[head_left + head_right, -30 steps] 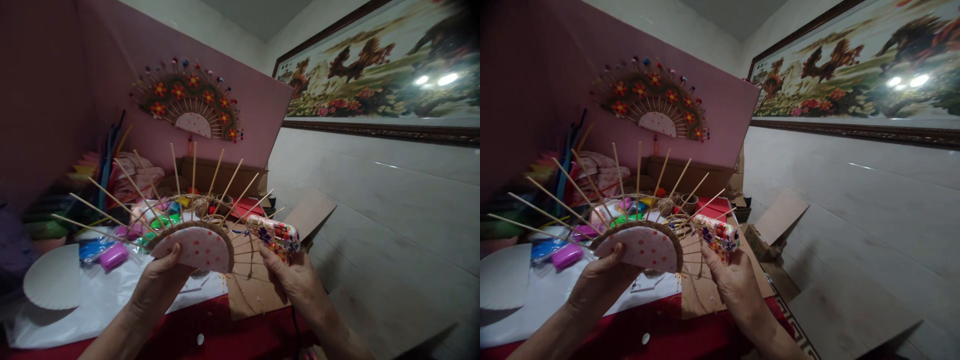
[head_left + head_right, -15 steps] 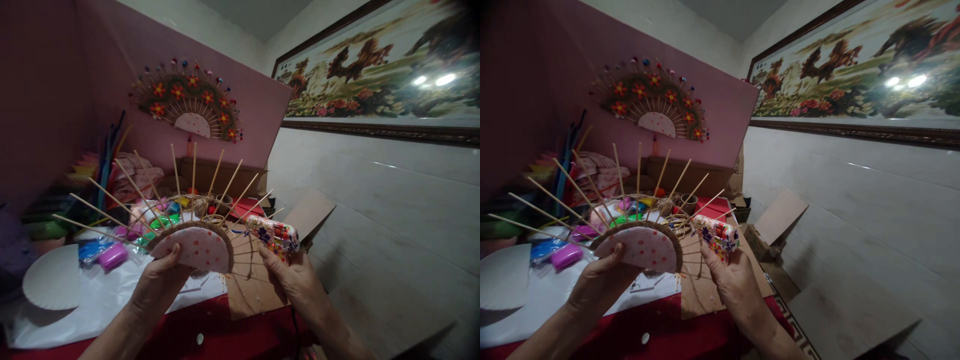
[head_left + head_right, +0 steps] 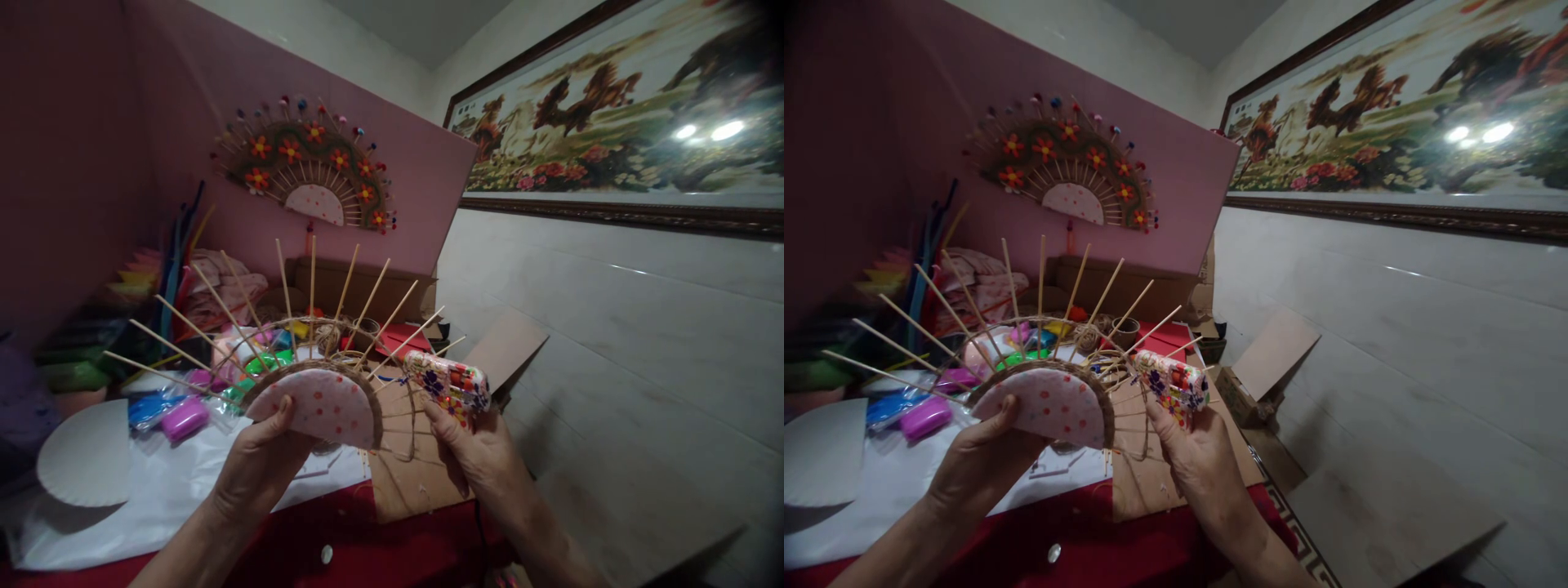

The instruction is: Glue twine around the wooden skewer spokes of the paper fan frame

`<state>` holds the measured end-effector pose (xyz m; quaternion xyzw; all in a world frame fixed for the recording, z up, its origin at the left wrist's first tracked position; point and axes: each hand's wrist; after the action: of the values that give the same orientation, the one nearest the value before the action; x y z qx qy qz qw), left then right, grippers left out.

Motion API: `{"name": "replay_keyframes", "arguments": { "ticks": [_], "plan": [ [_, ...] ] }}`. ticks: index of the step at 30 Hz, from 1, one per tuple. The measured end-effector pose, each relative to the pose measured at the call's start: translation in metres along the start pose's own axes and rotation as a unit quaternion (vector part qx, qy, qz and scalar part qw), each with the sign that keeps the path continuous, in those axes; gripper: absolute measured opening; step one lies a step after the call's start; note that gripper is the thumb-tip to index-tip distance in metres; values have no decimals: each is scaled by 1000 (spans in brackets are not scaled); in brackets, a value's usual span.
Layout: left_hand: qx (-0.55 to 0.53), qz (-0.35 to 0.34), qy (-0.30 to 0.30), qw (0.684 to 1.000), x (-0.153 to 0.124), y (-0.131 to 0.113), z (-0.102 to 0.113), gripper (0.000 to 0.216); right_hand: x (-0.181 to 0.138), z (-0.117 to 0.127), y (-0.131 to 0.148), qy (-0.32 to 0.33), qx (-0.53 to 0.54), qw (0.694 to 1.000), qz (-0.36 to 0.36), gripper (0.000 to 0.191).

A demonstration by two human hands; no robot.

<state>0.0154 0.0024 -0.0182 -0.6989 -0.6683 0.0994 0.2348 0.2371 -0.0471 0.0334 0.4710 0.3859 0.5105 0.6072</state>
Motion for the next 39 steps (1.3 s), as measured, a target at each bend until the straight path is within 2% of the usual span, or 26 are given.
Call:
{"name": "replay_keyframes", "arguments": {
  "ticks": [8, 14, 17, 21, 24, 25, 26, 28, 30, 32, 34, 36, 38, 39],
  "plan": [
    [-3, 7, -37, 999, 2, -2, 0, 27, -10, -1, 2, -5, 63, 998, 11, 39],
    [-18, 13, -62, 998, 2, -3, 3, 21, -9, -2, -8, -7, 138, 989, 46, 32],
    [-27, 10, -84, 996, 2, -3, 2, 22, -11, 0, -8, -61, 182, 978, 84, 31],
    [-28, 5, -102, 994, 3, -6, -1, 23, 3, 14, -9, -206, 202, 949, 130, 30],
    [-30, -9, -103, 994, 4, -8, -4, 22, 34, 31, -29, -285, 102, 949, 95, 31],
    [-31, -15, -101, 994, 5, -9, -5, 22, 46, 35, -39, -284, 35, 956, 70, 32],
    [-30, -18, -101, 994, 5, -9, -5, 22, 57, 39, -51, -255, -34, 965, 59, 32],
    [-32, -19, -105, 994, 6, -10, -5, 21, 73, 40, -74, -176, -147, 969, 87, 31],
    [-35, -21, -112, 993, 6, -11, -5, 22, 79, 35, -93, -120, -250, 955, 106, 30],
    [-36, -24, -114, 993, 7, -13, -3, 23, 77, 26, -104, -102, -338, 929, 110, 31],
    [-34, -26, -112, 993, 7, -13, -2, 22, 75, 20, -108, -107, -400, 903, 115, 31],
    [-32, -30, -111, 993, 8, -14, -1, 21, 77, 21, -104, -89, -427, 889, 139, 31],
    [-31, -36, -114, 992, 8, -14, -2, 21, 84, 33, -93, -86, -409, 896, 151, 29],
    [-30, -37, -116, 992, 8, -14, -3, 22, 88, 41, -84, -106, -389, 903, 146, 26]
  ]
}}
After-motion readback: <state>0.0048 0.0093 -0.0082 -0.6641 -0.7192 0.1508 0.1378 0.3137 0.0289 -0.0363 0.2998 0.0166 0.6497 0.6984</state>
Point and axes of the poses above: each hand's wrist, its own x-axis towards the middle knuckle, its own z-axis out of the back of the hand, y = z × x, and after that the axes turned 11 degrees about -z, right-handed
